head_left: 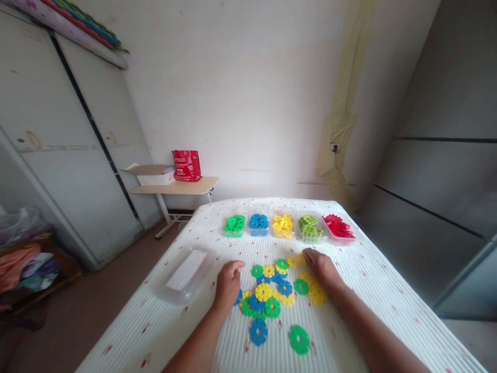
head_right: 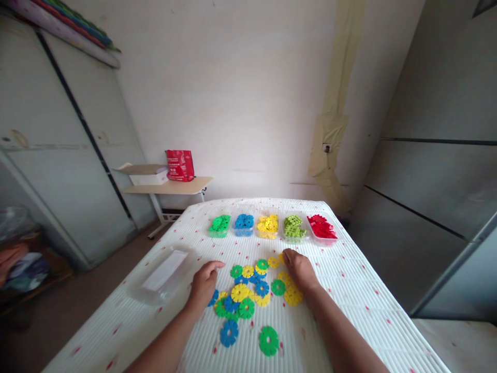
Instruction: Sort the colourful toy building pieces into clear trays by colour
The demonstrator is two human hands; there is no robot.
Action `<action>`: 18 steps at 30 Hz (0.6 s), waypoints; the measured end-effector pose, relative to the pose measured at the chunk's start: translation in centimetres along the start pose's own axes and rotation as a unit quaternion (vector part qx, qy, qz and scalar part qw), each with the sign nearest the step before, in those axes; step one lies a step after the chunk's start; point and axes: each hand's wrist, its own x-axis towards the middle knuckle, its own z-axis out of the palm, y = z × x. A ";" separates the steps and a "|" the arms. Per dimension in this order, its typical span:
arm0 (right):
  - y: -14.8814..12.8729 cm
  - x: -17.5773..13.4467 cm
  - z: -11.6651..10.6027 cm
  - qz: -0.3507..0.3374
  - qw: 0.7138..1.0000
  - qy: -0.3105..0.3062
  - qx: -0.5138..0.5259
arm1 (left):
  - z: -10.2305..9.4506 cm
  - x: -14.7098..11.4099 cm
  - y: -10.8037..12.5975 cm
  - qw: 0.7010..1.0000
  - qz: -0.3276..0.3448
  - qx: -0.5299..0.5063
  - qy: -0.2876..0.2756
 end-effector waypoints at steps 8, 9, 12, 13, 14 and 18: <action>-4.8 7.0 -3.2 0.001 0.996 0.078 -0.041 | -0.3 0.4 -0.2 1.000 -0.014 -0.017 -0.004; -5.3 8.2 -3.6 0.017 0.995 0.082 -0.050 | -0.4 0.2 -0.2 1.000 -0.016 -0.018 -0.003; -5.8 9.9 -3.9 0.038 0.993 0.090 -0.067 | -0.7 -0.2 -0.3 1.000 -0.018 -0.023 -0.002; -5.7 9.7 -3.8 0.034 0.992 0.094 -0.072 | -0.7 -0.2 -0.4 1.000 -0.013 -0.023 -0.005; -5.4 9.2 -3.6 0.025 0.992 0.100 -0.076 | -0.7 -0.2 -0.5 1.000 -0.007 -0.023 -0.011; -2.0 4.5 -2.1 -0.008 0.988 0.127 -0.090 | -0.5 -0.2 -0.5 0.999 0.013 -0.007 -0.032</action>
